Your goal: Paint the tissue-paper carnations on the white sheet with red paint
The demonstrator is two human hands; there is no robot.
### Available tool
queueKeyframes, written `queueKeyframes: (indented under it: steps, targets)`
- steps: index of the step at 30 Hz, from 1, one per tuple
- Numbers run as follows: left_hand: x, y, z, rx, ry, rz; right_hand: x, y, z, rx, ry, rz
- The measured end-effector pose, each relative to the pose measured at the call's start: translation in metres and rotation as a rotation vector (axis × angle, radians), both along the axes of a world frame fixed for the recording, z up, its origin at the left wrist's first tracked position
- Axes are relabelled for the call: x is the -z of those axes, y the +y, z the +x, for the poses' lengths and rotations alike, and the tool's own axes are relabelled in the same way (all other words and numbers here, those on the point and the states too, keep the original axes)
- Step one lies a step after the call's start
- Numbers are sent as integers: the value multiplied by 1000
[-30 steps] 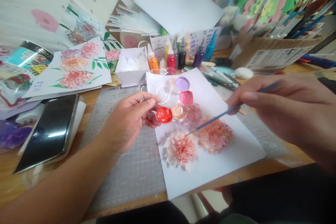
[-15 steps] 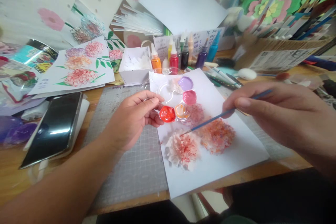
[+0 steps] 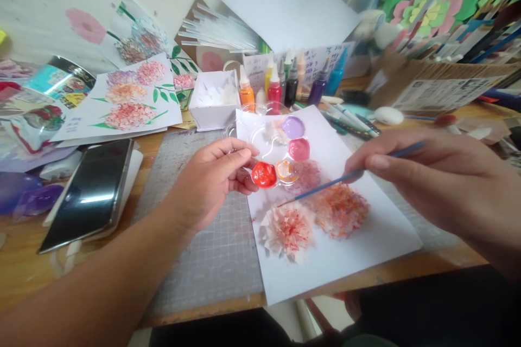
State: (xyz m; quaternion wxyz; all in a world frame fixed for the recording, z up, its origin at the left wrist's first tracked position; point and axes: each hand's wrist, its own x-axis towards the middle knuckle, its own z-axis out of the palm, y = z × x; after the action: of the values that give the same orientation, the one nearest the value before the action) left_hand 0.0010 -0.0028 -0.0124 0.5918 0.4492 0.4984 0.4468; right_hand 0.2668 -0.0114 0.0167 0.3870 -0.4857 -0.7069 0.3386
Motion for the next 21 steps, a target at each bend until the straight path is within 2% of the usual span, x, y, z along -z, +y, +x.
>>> queueKeyframes:
  steps: [6,13,21]
  targets:
    - [0,0,-1,-5,14,6,2,-1,8,3,-14,20]
    - [0,0,-1,0,7,6,4,-4,21,13,-93,160]
    - [0,0,-1,-8,20,7,9,-5,27,70,-43,146]
